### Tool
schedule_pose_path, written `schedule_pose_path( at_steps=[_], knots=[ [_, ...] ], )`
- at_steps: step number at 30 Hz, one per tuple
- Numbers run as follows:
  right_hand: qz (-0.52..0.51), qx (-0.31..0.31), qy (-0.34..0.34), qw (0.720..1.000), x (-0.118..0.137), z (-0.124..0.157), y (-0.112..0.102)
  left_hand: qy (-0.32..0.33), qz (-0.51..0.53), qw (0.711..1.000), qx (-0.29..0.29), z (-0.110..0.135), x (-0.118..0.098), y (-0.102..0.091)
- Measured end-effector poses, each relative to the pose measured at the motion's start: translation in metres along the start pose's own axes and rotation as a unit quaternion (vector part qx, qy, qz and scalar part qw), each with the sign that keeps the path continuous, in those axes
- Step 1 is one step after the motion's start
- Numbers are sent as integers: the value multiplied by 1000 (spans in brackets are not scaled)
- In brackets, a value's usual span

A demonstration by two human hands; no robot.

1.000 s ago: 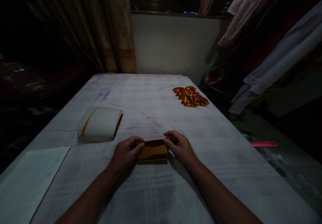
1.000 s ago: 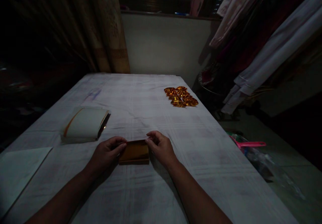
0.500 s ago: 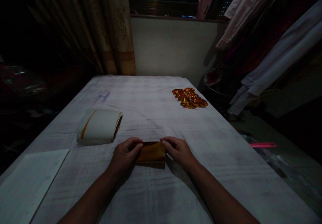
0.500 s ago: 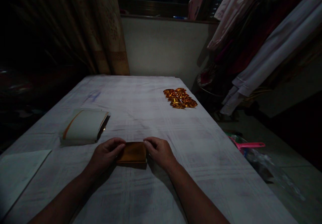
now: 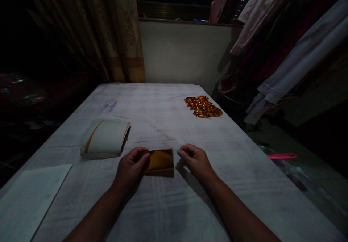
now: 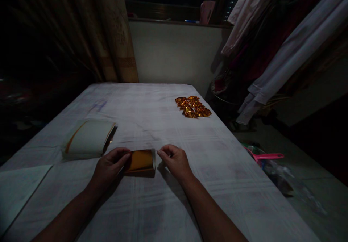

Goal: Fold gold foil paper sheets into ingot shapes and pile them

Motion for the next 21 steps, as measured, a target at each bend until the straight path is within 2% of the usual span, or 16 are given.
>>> schedule_pose_path(
  at_steps=[5,11,21],
  knots=[
    [-25,1,-1,1000,0,1,3,6,-3,1000,-4,-2,3,-2],
    [-38,26,28,999,0,2,3,45,-39,998,1,-1,-3,-4],
    [22,16,-46,999,-4,2,17,87,-87,992,16,13,-15,0]
  ],
)
Point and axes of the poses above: each hand's wrist, its own z-axis away from the middle knuckle, its own y-axis out of the palm, x = y × z, the point moved 1 cm from there along -z, towards the middle knuckle, and after that the axes turned 1 degree about -y, right-handed, at the moved point
